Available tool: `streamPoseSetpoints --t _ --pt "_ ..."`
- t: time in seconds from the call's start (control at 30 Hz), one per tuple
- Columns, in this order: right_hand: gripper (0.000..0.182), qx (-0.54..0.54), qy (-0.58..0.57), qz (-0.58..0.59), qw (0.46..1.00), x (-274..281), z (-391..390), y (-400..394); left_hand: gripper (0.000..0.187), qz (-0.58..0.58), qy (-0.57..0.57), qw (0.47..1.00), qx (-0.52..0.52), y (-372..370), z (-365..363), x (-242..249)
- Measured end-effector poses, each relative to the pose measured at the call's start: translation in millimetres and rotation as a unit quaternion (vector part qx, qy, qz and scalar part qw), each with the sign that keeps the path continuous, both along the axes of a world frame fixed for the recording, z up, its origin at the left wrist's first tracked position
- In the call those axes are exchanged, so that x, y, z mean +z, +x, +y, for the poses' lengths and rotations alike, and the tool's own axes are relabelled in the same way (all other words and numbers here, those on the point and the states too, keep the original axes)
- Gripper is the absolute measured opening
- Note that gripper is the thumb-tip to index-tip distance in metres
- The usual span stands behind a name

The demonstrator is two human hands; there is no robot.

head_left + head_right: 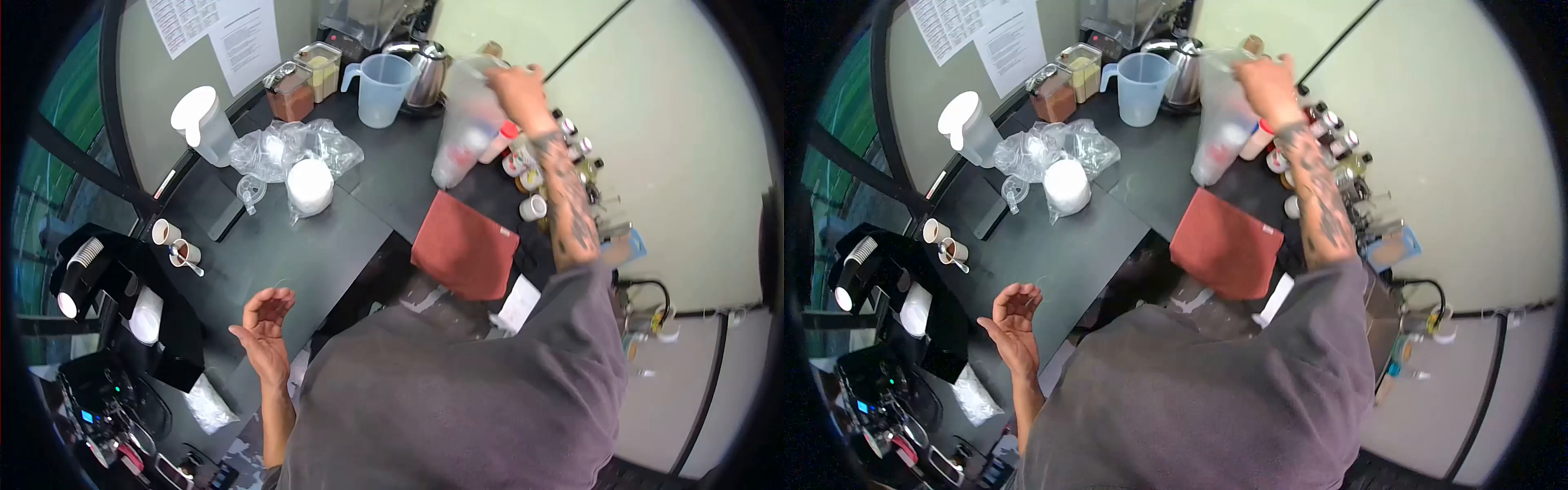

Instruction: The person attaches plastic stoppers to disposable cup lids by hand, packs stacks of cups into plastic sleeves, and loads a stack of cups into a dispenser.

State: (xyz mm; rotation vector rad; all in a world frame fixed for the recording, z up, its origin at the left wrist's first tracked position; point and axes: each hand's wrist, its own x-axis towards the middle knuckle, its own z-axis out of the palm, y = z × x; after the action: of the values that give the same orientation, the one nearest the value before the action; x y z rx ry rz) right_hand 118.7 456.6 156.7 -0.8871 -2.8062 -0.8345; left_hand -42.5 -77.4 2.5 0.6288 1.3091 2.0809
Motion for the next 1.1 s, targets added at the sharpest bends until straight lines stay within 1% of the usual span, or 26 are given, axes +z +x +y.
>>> streamPoseSetpoints --t 0.03,0.07,0.1,0.13,0.23,0.27,0.3,0.33,0.37,0.43,0.5,0.53,0.57,0.6,0.63,0.7,0.73,0.77,0.83,0.87,0.9,0.97,1.03,1.07,1.1 --pt "0.016 0.045 0.017 0.047 0.998 24 0 7 0.085 0.017 0.010 1.000 -0.009 6 11 0" --pt "0.016 0.066 -0.047 0.082 0.993 42 1 14 0.083 0.017 0.007 1.000 -0.007 12 20 1" --pt "0.020 0.079 -0.084 0.108 0.987 62 -9 16 0.082 0.017 0.002 1.000 -0.009 16 29 2" --pt "0.024 0.102 -0.178 0.154 0.967 74 -9 19 0.081 0.018 -0.002 1.000 -0.011 20 39 3" --pt "0.029 0.100 -0.326 0.134 0.931 112 -29 13 0.061 0.021 -0.106 0.994 -0.016 33 67 -13" --pt "0.031 0.138 -0.336 0.141 0.921 116 -40 9 0.053 0.070 -0.153 0.985 -0.031 38 78 -12" --pt "0.030 0.154 -0.370 0.151 0.904 119 -48 3 0.047 0.117 -0.203 0.971 -0.046 43 88 -11" --pt "0.030 0.170 -0.406 0.161 0.883 121 -55 -4 0.053 0.106 -0.227 0.965 -0.073 46 96 -19" --pt "0.031 0.188 -0.442 0.169 0.861 121 -62 -11 0.067 0.077 -0.210 0.968 -0.110 50 105 -36" --pt "0.032 0.204 -0.510 0.200 0.811 123 -79 -26 0.083 -0.099 -0.221 0.957 -0.159 50 119 -52" --pt "0.034 0.206 -0.567 0.224 0.766 130 -104 -41 0.110 -0.171 -0.230 0.947 -0.146 53 131 -65" --pt "0.032 0.199 -0.633 0.206 0.719 130 -99 -50 0.123 0.010 -0.281 0.959 -0.028 64 135 -70" --pt "0.030 0.205 -0.680 0.222 0.668 125 -110 -63 0.136 0.188 -0.328 0.922 0.086 74 139 -73" --pt "0.029 0.205 -0.723 0.237 0.616 118 -127 -74 0.151 0.330 -0.342 0.865 0.164 73 137 -56" --pt "0.028 0.199 -0.763 0.253 0.561 109 -142 -84 0.152 0.382 -0.322 0.841 0.206 65 133 -55" --pt "0.026 0.241 -0.854 0.198 0.415 90 -181 -113 0.154 0.488 -0.277 0.780 0.277 44 125 -54" --pt "0.026 0.248 -0.892 0.163 0.340 81 -200 -127 0.151 0.470 -0.278 0.783 0.297 35 122 -50" --pt "0.027 0.289 -0.911 0.098 0.277 67 -212 -145 0.151 0.434 -0.278 0.802 0.302 23 115 -61" --pt "0.028 0.271 -0.918 0.086 0.275 54 -255 -167 0.150 0.360 -0.272 0.836 0.313 2 97 -91" --pt "0.027 0.268 -0.908 0.079 0.312 45 -271 -181 0.138 0.363 -0.311 0.802 0.357 3 91 -78" --pt "0.027 0.274 -0.902 0.077 0.325 39 -289 -188 0.131 0.370 -0.337 0.790 0.355 0 82 -82" --pt "0.029 0.268 -0.886 0.049 0.375 27 -317 -201 0.119 0.379 -0.389 0.765 0.347 -8 63 -102" --pt "0.032 0.285 -0.849 0.045 0.442 13 -338 -209 0.107 0.306 -0.425 0.786 0.330 -11 49 -110" --pt "0.033 0.267 -0.850 -0.017 0.454 0 -340 -220 0.101 0.267 -0.441 0.795 0.320 -10 44 -115" --pt "0.033 0.275 -0.844 -0.014 0.460 -11 -343 -225 0.101 0.259 -0.437 0.796 0.329 -9 39 -121"
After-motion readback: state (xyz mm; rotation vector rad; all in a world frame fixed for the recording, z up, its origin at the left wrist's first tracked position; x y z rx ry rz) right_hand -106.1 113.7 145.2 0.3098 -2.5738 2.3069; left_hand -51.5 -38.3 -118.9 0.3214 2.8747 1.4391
